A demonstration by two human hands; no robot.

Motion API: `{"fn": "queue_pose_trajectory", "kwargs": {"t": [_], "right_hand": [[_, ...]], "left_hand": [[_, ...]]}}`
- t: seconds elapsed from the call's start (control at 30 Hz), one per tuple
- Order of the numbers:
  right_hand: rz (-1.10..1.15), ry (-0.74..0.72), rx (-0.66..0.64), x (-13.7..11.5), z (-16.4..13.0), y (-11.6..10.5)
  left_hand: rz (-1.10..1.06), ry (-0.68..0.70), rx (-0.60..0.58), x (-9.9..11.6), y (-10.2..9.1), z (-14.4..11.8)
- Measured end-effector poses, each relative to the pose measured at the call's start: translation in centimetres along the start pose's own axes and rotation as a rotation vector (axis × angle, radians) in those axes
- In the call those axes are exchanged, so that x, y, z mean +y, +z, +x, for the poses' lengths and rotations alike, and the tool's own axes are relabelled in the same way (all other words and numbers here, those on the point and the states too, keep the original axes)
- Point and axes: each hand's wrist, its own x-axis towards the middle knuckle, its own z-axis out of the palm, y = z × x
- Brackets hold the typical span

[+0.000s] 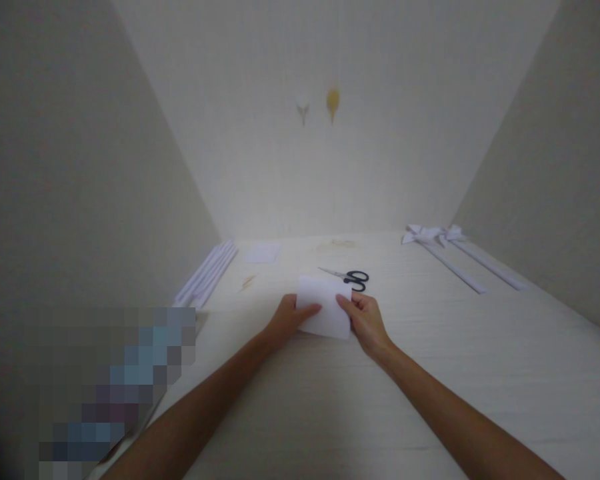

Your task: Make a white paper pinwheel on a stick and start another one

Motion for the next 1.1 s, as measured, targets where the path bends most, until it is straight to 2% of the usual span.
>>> {"fn": "queue_pose_trajectory", "kwargs": {"t": [0.5,0.77,1.1], "right_hand": [[-0.012,0.011,0.001,-0.11,-0.10,0.04],[-0.003,0.007,0.019,-0.11,-0.04,0.02],[-0.012,-0.011,-0.046,-0.03,-0.04,0.01]], "left_hand": [[0.007,0.029,-0.014,0.02,-0.10,0.00],[0.001,0.002,-0.028,0.11,-0.08,0.06],[0.104,-0.004,0.109,0.34,0.34,-0.01]]}}
